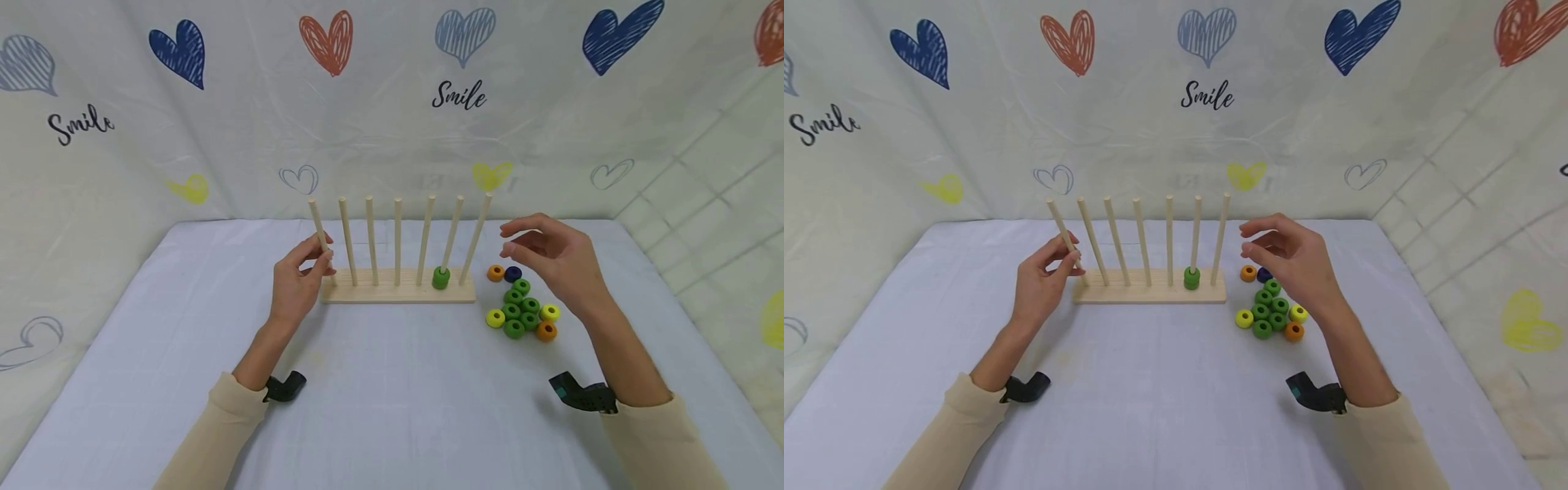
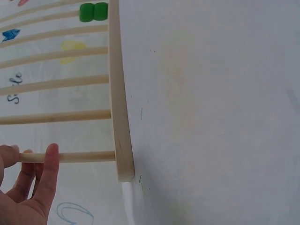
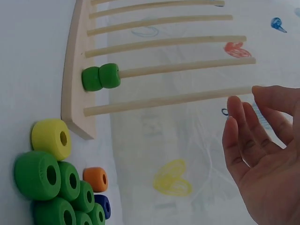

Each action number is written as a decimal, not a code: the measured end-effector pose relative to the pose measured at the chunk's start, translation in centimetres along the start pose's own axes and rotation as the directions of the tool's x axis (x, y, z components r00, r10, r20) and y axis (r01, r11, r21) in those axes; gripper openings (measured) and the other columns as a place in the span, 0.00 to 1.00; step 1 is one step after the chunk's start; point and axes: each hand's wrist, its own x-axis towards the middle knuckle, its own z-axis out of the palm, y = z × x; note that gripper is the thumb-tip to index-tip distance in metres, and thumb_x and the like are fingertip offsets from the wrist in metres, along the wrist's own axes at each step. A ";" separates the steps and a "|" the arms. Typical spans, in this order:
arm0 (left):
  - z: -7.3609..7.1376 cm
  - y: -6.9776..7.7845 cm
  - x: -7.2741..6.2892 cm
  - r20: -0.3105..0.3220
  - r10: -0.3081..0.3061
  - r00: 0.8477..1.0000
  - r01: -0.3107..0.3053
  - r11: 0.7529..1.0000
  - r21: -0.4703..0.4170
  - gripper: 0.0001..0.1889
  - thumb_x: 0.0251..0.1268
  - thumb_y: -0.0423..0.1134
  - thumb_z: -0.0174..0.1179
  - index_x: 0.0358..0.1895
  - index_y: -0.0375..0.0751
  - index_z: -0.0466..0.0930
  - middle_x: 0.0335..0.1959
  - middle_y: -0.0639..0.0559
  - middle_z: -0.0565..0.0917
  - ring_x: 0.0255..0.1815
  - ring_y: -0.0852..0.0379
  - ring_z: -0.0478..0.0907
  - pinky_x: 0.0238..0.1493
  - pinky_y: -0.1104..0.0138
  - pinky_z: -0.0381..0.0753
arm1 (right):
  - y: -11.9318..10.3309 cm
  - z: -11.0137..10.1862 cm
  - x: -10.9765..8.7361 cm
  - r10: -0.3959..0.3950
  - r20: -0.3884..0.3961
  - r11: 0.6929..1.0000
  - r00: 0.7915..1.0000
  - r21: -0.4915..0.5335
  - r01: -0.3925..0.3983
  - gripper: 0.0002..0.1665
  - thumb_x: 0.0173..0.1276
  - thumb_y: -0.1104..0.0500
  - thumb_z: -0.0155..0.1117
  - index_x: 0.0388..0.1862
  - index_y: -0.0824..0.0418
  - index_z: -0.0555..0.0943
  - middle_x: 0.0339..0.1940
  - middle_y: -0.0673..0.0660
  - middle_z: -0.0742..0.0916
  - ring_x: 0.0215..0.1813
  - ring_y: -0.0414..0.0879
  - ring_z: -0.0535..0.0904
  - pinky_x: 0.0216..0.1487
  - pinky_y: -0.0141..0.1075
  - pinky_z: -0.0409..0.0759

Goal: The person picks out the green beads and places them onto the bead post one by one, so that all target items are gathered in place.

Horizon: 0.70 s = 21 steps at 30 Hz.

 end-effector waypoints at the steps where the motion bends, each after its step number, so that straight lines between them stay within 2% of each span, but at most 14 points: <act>1: 0.0 0.0 0.0 0.000 0.001 1.000 -0.001 1.000 0.000 0.11 0.72 0.28 0.63 0.55 0.37 0.84 0.42 0.38 0.85 0.44 0.58 0.83 0.41 0.66 0.91 | 0.1 -0.1 -0.1 0.010 0.001 1.000 1.000 -0.020 -0.010 0.14 0.72 0.66 0.69 0.55 0.67 0.84 0.48 0.46 0.88 0.44 0.40 0.88 0.50 0.23 0.85; 8: 0.0 0.1 -0.1 0.003 -0.001 1.000 0.001 1.000 0.013 0.11 0.73 0.29 0.63 0.55 0.37 0.84 0.43 0.39 0.86 0.44 0.60 0.83 0.41 0.67 0.91 | 0.7 -0.8 -0.9 0.074 -0.007 0.990 0.997 -0.124 -0.074 0.14 0.73 0.62 0.70 0.55 0.62 0.84 0.49 0.42 0.88 0.45 0.36 0.87 0.49 0.21 0.83; 15: 0.0 0.0 0.0 0.001 -0.002 1.000 0.002 1.000 0.010 0.11 0.73 0.29 0.64 0.55 0.37 0.83 0.43 0.39 0.86 0.43 0.60 0.82 0.41 0.68 0.91 | 1.3 -1.3 -1.5 0.117 -0.008 0.981 0.993 -0.157 -0.117 0.14 0.73 0.60 0.70 0.55 0.61 0.85 0.49 0.40 0.88 0.44 0.37 0.87 0.49 0.20 0.82; 21: 0.0 0.1 0.0 0.001 -0.004 1.000 0.004 1.000 0.009 0.11 0.73 0.30 0.64 0.55 0.37 0.84 0.43 0.39 0.86 0.43 0.60 0.83 0.41 0.68 0.91 | 2.0 -1.7 -1.9 0.138 0.001 0.975 0.990 -0.174 -0.135 0.15 0.73 0.60 0.70 0.56 0.60 0.85 0.48 0.37 0.88 0.44 0.33 0.86 0.47 0.20 0.81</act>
